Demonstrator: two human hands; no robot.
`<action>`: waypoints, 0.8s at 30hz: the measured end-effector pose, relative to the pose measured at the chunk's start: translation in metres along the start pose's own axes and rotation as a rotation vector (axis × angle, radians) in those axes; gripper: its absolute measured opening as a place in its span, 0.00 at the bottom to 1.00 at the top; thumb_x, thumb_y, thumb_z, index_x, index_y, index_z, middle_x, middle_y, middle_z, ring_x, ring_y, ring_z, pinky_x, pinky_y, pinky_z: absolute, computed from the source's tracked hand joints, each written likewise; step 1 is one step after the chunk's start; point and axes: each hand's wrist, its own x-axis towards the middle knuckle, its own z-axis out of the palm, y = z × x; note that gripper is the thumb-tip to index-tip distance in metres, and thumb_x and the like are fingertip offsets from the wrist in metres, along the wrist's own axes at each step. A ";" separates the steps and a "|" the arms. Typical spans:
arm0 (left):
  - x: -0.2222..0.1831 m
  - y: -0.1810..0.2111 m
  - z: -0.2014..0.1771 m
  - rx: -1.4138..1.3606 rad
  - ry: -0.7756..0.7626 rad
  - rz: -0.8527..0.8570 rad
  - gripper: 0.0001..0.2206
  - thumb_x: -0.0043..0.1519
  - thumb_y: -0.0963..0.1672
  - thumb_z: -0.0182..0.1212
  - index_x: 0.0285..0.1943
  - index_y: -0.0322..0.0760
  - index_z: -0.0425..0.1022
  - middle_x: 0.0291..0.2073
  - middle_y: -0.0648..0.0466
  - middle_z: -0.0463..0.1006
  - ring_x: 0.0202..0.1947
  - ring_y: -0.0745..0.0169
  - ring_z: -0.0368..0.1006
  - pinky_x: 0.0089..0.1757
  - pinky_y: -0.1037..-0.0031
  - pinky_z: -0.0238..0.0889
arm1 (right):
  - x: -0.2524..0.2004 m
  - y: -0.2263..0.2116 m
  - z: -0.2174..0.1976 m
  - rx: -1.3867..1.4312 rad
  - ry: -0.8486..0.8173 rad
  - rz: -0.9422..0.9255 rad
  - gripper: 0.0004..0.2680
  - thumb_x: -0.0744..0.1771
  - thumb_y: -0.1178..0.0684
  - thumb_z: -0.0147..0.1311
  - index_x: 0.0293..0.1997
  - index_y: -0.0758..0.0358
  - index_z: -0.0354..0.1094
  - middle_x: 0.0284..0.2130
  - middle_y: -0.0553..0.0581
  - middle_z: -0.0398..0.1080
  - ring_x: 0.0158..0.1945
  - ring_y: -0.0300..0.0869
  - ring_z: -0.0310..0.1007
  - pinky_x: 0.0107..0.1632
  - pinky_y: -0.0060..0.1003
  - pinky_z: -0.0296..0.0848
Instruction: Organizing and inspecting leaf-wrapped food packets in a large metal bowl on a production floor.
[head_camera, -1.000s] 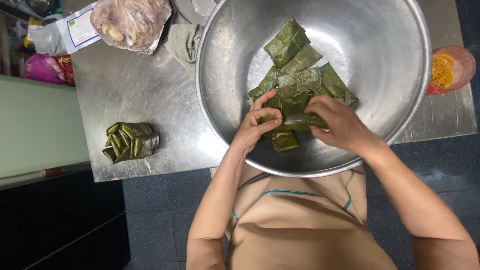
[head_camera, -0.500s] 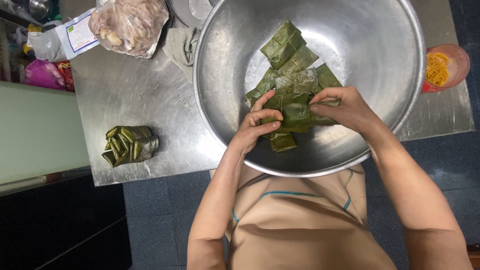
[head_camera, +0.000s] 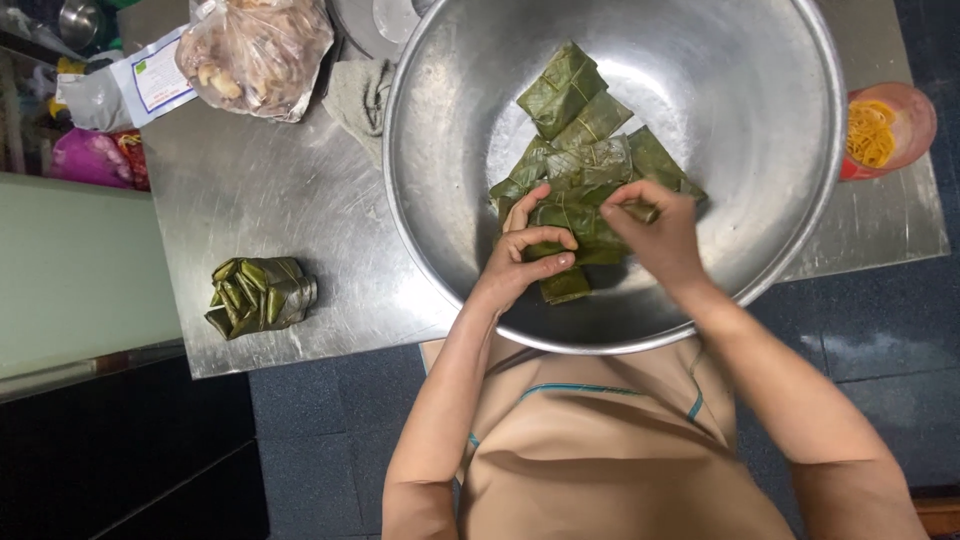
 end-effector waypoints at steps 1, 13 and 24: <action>-0.001 -0.001 0.001 0.000 -0.005 -0.001 0.11 0.58 0.50 0.75 0.46 0.50 0.84 0.77 0.48 0.49 0.79 0.36 0.25 0.68 0.41 0.18 | -0.005 -0.001 0.002 -0.001 0.005 0.002 0.03 0.66 0.58 0.67 0.41 0.59 0.78 0.30 0.54 0.77 0.34 0.37 0.76 0.34 0.30 0.71; -0.004 -0.001 0.014 0.063 0.076 0.029 0.10 0.56 0.50 0.76 0.44 0.53 0.85 0.77 0.47 0.49 0.78 0.36 0.30 0.69 0.42 0.23 | -0.008 -0.002 0.017 -0.100 0.021 -0.242 0.01 0.69 0.61 0.63 0.39 0.65 0.76 0.31 0.61 0.70 0.39 0.53 0.75 0.42 0.44 0.75; 0.000 -0.020 0.016 0.245 0.274 0.070 0.10 0.67 0.42 0.64 0.56 0.49 0.77 0.66 0.49 0.68 0.71 0.43 0.59 0.65 0.47 0.51 | 0.004 0.029 0.019 -0.146 0.084 -0.318 0.05 0.70 0.55 0.61 0.49 0.61 0.72 0.42 0.60 0.72 0.51 0.59 0.73 0.53 0.50 0.70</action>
